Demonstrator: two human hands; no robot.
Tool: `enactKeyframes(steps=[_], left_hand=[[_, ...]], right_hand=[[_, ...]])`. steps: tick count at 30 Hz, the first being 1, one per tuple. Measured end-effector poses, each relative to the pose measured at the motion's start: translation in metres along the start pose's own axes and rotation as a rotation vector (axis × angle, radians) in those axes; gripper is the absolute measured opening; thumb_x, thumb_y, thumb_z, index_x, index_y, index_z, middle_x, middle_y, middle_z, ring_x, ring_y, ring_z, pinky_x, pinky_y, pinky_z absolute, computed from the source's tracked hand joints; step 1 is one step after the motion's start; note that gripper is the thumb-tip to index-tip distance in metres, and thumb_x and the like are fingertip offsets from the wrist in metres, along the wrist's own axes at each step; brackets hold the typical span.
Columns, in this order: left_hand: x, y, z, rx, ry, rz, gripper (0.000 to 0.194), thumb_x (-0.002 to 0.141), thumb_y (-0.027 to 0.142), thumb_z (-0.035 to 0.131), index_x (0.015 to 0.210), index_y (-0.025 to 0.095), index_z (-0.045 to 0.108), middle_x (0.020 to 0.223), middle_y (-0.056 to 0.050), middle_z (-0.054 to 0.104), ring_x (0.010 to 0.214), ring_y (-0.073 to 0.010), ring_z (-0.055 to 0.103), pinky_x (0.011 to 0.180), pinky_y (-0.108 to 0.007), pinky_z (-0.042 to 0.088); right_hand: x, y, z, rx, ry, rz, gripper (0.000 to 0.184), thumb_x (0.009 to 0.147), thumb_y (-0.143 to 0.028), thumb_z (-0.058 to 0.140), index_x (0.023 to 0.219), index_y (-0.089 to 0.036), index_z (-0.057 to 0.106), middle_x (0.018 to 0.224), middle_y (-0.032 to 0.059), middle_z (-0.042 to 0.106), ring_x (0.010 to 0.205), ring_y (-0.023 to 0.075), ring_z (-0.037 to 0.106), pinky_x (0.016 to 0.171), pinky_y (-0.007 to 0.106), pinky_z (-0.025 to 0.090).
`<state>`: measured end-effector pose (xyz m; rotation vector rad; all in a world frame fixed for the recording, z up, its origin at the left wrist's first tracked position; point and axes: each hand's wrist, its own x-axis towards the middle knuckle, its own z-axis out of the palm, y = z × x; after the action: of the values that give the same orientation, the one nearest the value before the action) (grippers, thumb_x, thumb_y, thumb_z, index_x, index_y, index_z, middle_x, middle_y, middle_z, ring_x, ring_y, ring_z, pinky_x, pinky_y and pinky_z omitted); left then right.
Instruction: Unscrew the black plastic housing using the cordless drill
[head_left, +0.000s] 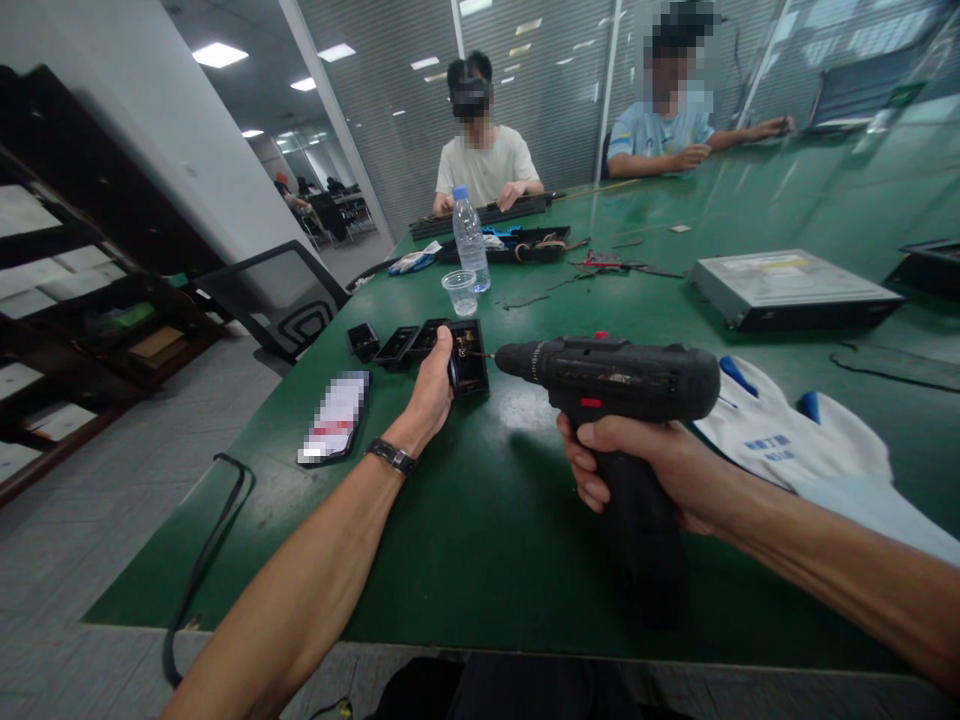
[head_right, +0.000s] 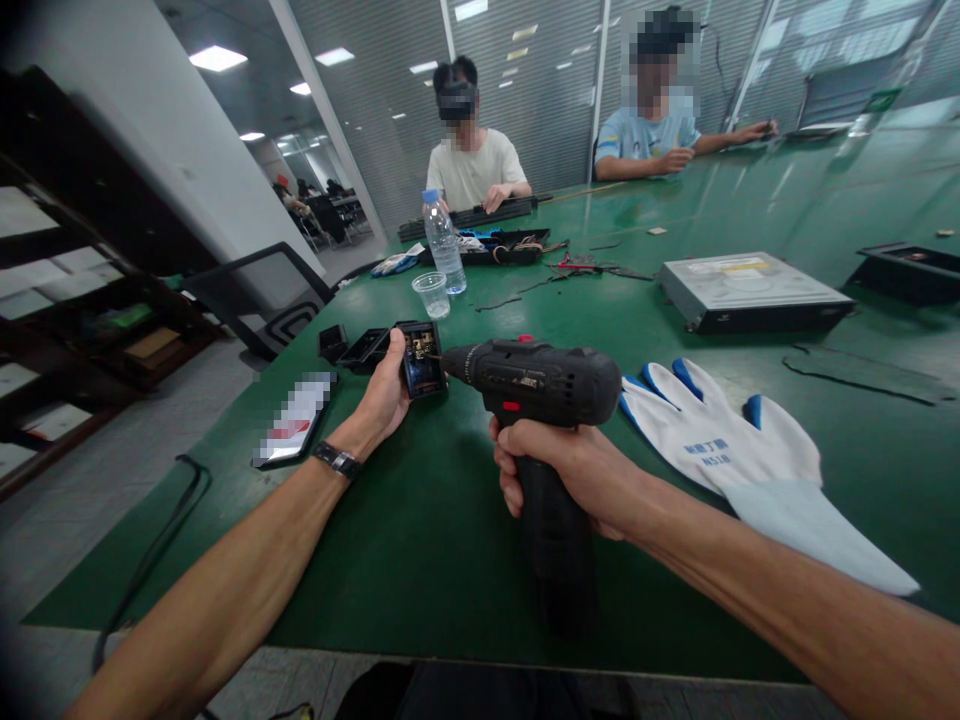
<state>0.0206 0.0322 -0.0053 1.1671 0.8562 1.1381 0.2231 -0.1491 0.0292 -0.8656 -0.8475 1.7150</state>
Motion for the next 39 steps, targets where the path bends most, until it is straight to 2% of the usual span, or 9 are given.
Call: enactKeyframes(steps=[9,16,39], left_hand=[[-0.0016,0.0032,0.0037,-0.044,0.035,-0.03,0.057,0.096,0.066,0.056,0.116,0.016,0.074,0.111,-0.013,0.08,0.106,-0.0264,0.075,0.091,-0.037,0.063],[0.0001,0.0011,0.0013,-0.025,0.01,-0.021,0.059,0.095,0.068,0.056,0.116,0.016,0.075,0.11,-0.015,0.08,0.107,-0.029,0.076,0.091,-0.038,0.063],[0.0007,-0.0005,-0.0006,-0.017,-0.006,-0.012,0.061,0.095,0.069,0.055,0.117,0.016,0.075,0.111,-0.015,0.08,0.108,-0.0292,0.075,0.09,-0.039,0.063]], right_hand=[[0.0013,0.0012,-0.0014,-0.012,-0.014,0.002,0.012,0.08,-0.024,0.074,0.088,-0.017,0.068,0.07,-0.0013,0.058,0.054,0.0124,0.056,0.053,0.028,0.052],[0.0006,0.0016,-0.0024,-0.004,-0.023,-0.002,0.011,0.082,-0.024,0.072,0.089,-0.017,0.067,0.07,-0.0012,0.058,0.054,0.0123,0.056,0.054,0.027,0.052],[0.0014,0.0013,-0.0009,-0.005,-0.008,0.007,0.014,0.08,-0.025,0.073,0.089,-0.017,0.067,0.07,-0.0014,0.058,0.054,0.0123,0.055,0.053,0.028,0.051]])
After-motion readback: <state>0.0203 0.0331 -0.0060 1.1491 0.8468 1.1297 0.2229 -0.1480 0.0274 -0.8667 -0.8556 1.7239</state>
